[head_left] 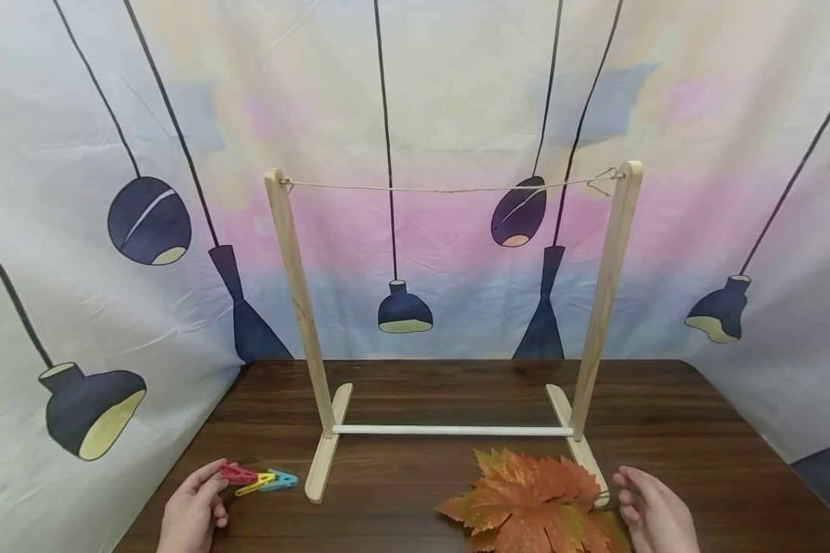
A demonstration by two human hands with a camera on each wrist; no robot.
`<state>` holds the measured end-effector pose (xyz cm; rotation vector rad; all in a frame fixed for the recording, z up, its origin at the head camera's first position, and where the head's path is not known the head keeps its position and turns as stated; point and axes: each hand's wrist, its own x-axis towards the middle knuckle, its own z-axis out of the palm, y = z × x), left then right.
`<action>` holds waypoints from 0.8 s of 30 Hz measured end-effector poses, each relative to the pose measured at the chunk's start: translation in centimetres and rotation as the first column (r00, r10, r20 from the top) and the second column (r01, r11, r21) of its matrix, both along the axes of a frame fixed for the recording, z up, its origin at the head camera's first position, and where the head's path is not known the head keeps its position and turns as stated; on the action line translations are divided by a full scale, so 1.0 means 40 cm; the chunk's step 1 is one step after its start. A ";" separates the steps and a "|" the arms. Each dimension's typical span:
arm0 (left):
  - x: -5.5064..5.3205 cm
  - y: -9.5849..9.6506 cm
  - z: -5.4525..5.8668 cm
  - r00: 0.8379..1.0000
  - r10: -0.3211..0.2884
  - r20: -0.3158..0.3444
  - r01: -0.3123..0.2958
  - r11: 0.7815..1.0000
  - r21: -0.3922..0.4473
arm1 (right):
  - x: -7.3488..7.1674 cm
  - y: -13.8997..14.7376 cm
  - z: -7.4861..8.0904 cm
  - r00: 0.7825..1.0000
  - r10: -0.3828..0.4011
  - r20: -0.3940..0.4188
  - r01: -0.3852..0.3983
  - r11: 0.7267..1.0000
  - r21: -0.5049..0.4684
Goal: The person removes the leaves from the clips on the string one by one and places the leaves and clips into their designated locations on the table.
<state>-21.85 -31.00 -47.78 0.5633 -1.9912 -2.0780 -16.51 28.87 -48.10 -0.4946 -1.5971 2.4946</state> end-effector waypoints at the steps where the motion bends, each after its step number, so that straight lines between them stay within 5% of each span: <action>1: 0.000 0.000 -0.001 1.000 0.010 0.019 -0.010 1.000 -0.018 | 0.000 0.001 0.001 1.000 0.004 0.012 -0.004 1.000 0.006; 6: 0.001 -0.004 -0.003 0.996 0.052 0.076 -0.045 0.995 -0.093 | 0.001 0.005 0.006 0.998 0.000 0.062 0.000 1.000 0.003; 11: 0.001 -0.015 -0.002 0.995 0.021 0.096 -0.004 0.985 -0.173 | 0.002 0.010 0.005 0.996 -0.021 0.087 0.022 1.000 -0.002; 17: 0.002 -0.035 -0.001 0.986 -0.033 0.162 0.095 0.914 -0.394 | 0.007 0.020 0.001 0.998 -0.012 0.069 0.012 1.000 -0.003; 24: -0.002 -0.039 -0.004 0.983 -0.076 0.169 0.150 0.861 -0.485 | 0.008 0.026 -0.003 0.998 -0.004 0.068 0.005 1.000 -0.016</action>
